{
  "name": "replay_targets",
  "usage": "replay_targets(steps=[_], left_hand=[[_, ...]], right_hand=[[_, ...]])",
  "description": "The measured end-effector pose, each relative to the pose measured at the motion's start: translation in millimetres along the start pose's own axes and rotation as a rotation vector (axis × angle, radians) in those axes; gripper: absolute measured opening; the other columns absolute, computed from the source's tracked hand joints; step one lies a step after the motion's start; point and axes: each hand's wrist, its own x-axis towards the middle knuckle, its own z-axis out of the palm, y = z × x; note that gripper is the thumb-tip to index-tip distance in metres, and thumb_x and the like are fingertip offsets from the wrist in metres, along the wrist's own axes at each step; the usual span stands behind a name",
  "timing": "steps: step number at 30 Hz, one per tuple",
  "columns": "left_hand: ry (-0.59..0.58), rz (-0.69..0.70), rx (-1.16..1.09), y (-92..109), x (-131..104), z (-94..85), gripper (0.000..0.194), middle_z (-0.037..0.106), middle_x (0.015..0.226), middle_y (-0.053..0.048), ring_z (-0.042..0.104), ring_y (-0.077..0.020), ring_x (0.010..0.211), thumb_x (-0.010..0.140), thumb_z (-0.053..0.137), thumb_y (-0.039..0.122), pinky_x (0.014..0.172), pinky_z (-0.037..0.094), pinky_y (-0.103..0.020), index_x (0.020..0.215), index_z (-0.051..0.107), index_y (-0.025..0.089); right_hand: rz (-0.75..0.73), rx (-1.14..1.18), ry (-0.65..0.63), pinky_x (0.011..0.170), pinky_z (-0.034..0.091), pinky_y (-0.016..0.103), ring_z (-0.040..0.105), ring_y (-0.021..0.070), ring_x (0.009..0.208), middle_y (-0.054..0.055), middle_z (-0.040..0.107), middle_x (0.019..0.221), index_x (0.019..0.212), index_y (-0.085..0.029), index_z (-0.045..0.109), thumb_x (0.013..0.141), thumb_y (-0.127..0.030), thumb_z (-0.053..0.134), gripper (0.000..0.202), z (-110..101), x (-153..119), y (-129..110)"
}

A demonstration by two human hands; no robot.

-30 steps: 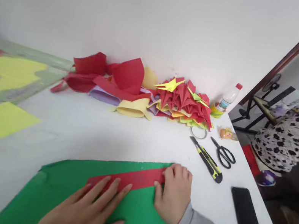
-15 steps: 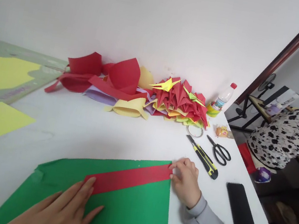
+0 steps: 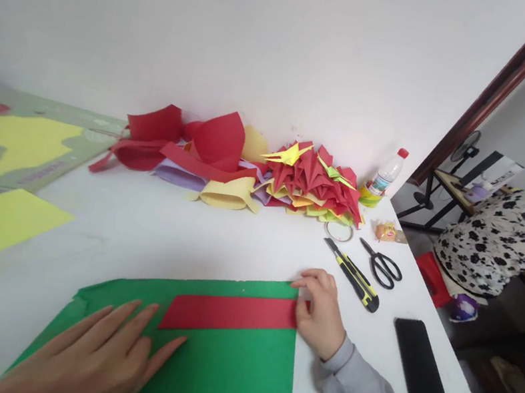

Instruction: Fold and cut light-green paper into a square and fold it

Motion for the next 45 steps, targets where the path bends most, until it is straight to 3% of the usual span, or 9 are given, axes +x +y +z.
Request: replay_targets(steps=[3, 6, 11, 15, 20, 28, 34, 39, 45], left_hand=[[0.100, 0.022, -0.053, 3.8, 18.3, 1.2, 0.035, 0.072, 0.097, -0.018, 0.064, -0.0334, 0.096, 0.094, 0.041, 0.019, 0.089, 0.048, -0.049, 0.082, 0.073, 0.011], [0.166, 0.087, -0.197, 8.7, 33.1, 12.2, 0.031, 0.072, 0.103, -0.010, 0.063, -0.0263, 0.099, 0.091, 0.041, 0.009, 0.093, 0.047, -0.042, 0.090, 0.071, 0.015], [-0.023, 0.136, -0.246, 8.6, 55.8, 23.0, 0.022, 0.068, 0.087, -0.004, 0.062, -0.0193, 0.082, 0.083, 0.052, 0.002, 0.072, 0.049, -0.031, 0.091, 0.066, 0.017], [-0.001, 0.085, -0.222, 9.6, 68.8, 23.4, 0.018, 0.065, 0.082, -0.005, 0.059, -0.0198, 0.074, 0.083, 0.052, 0.002, 0.067, 0.049, -0.032, 0.085, 0.064, 0.015], [0.074, 0.095, -0.199, 3.9, 68.2, 24.7, 0.020, 0.066, 0.082, -0.006, 0.060, -0.0215, 0.076, 0.083, 0.050, 0.001, 0.065, 0.049, -0.034, 0.087, 0.065, 0.014], [0.285, 0.094, -0.156, -36.6, 61.9, 18.9, 0.030, 0.070, 0.088, -0.007, 0.062, -0.0224, 0.084, 0.086, 0.041, 0.001, 0.069, 0.050, -0.034, 0.089, 0.068, 0.015], [0.311, 0.048, -0.165, -61.1, 58.0, 14.3, 0.029, 0.070, 0.086, -0.006, 0.064, -0.0208, 0.084, 0.089, 0.041, 0.003, 0.068, 0.052, -0.032, 0.091, 0.067, 0.016], [0.354, 0.039, -0.100, -77.6, 59.7, 13.9, 0.029, 0.068, 0.079, -0.005, 0.062, -0.0190, 0.075, 0.091, 0.037, 0.006, 0.065, 0.050, -0.030, 0.085, 0.064, 0.016], [0.390, 0.006, -0.089, -87.0, 57.2, 12.7, 0.025, 0.065, 0.073, -0.003, 0.059, -0.0183, 0.073, 0.095, 0.044, 0.016, 0.065, 0.045, -0.029, 0.077, 0.061, 0.017]], right_hand=[[-0.271, -0.095, -0.096, 0.094, 0.039, 0.045, 0.053, 0.0259, 0.111, 0.010, 0.061, 0.117, 0.110, -0.021, 0.060, 0.085, -0.026, 0.062, 0.025, 9.3, 3.9, -15.6], [-0.422, -0.228, -0.206, 0.084, 0.041, 0.039, 0.057, 0.0230, 0.098, 0.008, 0.065, 0.107, 0.105, -0.021, 0.063, 0.085, -0.042, 0.067, 0.030, 21.0, 7.3, -24.9], [-0.611, -0.530, -0.201, 0.070, 0.038, 0.034, 0.055, 0.0197, 0.081, 0.007, 0.066, 0.087, 0.087, -0.017, 0.062, 0.096, -0.024, 0.053, 0.015, 34.5, 21.9, -27.5], [-0.713, -0.629, -0.165, 0.063, 0.035, 0.034, 0.051, 0.0178, 0.067, 0.004, 0.060, 0.071, 0.078, -0.016, 0.058, 0.096, -0.016, 0.047, 0.022, 44.3, 33.5, -32.8], [-0.788, -0.631, -0.005, 0.067, 0.036, 0.035, 0.051, 0.0177, 0.064, 0.004, 0.059, 0.069, 0.076, -0.015, 0.058, 0.094, -0.009, 0.043, 0.025, 47.5, 37.0, -33.7], [-0.727, -0.593, 0.162, 0.070, 0.040, 0.034, 0.057, 0.0175, 0.073, 0.007, 0.067, 0.076, 0.083, -0.014, 0.062, 0.095, -0.008, 0.042, 0.024, 19.3, 43.4, -8.4], [-0.651, -0.569, 0.209, 0.069, 0.041, 0.033, 0.061, 0.0179, 0.077, 0.008, 0.071, 0.083, 0.093, -0.014, 0.061, 0.092, -0.007, 0.044, 0.019, 7.8, 43.3, 2.5], [-0.567, -0.547, 0.268, 0.069, 0.043, 0.033, 0.062, 0.0191, 0.080, 0.010, 0.071, 0.088, 0.097, -0.014, 0.062, 0.089, -0.003, 0.039, 0.027, 4.1, 43.6, 13.6], [-0.494, -0.561, 0.318, 0.061, 0.038, 0.032, 0.055, 0.0182, 0.062, 0.004, 0.062, 0.064, 0.080, -0.018, 0.060, 0.096, -0.011, 0.043, 0.025, 9.3, 42.9, 20.5]])
